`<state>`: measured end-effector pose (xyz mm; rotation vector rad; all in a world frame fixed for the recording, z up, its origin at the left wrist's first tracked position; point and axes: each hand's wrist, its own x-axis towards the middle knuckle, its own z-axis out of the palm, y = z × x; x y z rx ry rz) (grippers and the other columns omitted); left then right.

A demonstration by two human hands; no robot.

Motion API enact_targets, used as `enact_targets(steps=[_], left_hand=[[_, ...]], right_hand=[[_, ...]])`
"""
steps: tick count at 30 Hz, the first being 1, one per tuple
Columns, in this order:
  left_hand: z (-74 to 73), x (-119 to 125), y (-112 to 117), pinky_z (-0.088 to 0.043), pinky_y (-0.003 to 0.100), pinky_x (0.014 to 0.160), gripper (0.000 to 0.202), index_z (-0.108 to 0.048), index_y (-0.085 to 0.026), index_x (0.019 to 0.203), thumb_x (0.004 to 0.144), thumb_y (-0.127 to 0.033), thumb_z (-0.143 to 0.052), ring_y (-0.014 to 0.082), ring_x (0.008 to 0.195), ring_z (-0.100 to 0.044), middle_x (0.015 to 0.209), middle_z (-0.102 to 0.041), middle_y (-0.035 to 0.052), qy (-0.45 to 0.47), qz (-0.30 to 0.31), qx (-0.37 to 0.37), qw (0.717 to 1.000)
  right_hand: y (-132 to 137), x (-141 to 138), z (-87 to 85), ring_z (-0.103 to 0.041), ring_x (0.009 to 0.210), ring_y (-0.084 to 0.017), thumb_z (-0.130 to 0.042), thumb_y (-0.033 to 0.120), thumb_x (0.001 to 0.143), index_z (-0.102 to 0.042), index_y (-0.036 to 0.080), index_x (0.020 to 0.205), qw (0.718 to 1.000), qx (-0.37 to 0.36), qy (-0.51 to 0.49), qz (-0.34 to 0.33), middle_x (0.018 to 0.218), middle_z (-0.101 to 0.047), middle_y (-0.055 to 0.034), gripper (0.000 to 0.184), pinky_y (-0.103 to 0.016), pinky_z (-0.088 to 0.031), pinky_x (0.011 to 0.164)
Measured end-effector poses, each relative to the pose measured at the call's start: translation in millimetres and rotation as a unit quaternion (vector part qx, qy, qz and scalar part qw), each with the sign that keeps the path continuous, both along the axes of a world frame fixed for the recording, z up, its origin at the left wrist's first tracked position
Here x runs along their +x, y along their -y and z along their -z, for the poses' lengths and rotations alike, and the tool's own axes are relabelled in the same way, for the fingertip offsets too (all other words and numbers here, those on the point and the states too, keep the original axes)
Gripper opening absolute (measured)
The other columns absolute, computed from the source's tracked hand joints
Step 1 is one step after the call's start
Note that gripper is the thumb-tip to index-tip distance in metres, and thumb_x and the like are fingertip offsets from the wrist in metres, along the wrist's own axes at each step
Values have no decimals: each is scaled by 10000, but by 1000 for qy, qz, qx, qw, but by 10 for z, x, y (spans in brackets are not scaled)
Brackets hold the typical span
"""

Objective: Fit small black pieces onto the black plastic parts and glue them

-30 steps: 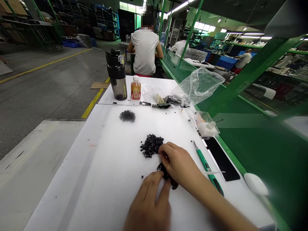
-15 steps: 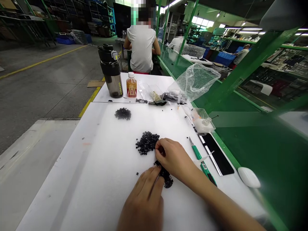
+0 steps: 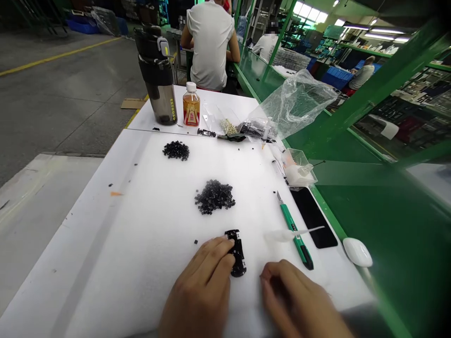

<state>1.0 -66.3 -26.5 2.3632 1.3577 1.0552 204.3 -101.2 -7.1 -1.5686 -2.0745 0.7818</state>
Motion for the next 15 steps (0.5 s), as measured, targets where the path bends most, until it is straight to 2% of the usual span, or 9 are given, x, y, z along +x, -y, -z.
enact_targets(steps=[3,5,7,11,15], left_hand=[[-20,3,19,-494,353,1115,281,-639,-145,1096,949,-19,-435,174,1242,-579,1234,-666,73,14,7,-19,1000],[-24,2,30,-489,338,1112,295,-644,-142,1112,945,-4,-443,162,1229,-582,1239,-661,69,28,1,-15,999],[-21,1,41,-496,333,1087,315,-648,-140,1130,932,17,-459,157,1207,-587,1237,-660,63,42,-9,3,999],[-12,6,58,-497,357,1053,327,-651,-111,1167,917,30,-494,178,1198,-583,1243,-655,78,56,-9,32,998],[0,4,66,-492,367,1044,350,-645,-95,1200,911,37,-498,184,1193,-581,1228,-662,80,61,-11,31,998]], right_hand=[[5,64,114,-560,734,-194,-341,293,1092,-534,237,1065,997,54,39,28,929,-544,-15,202,-262,-473,640],[4,74,113,-554,738,-192,-351,295,1096,-538,239,1088,997,62,38,37,945,-543,-18,196,-259,-464,633],[8,86,66,-549,719,-177,-388,295,1091,-533,239,1119,998,39,13,44,947,-544,-12,159,-245,-454,614],[1,138,-59,-559,733,-159,-435,293,1086,-519,224,1130,996,-55,-46,51,914,-546,4,117,-228,-465,643],[-26,150,-102,-565,841,-150,-424,270,1095,-523,258,1194,997,-51,-54,29,1024,-545,12,141,-229,-467,727]])
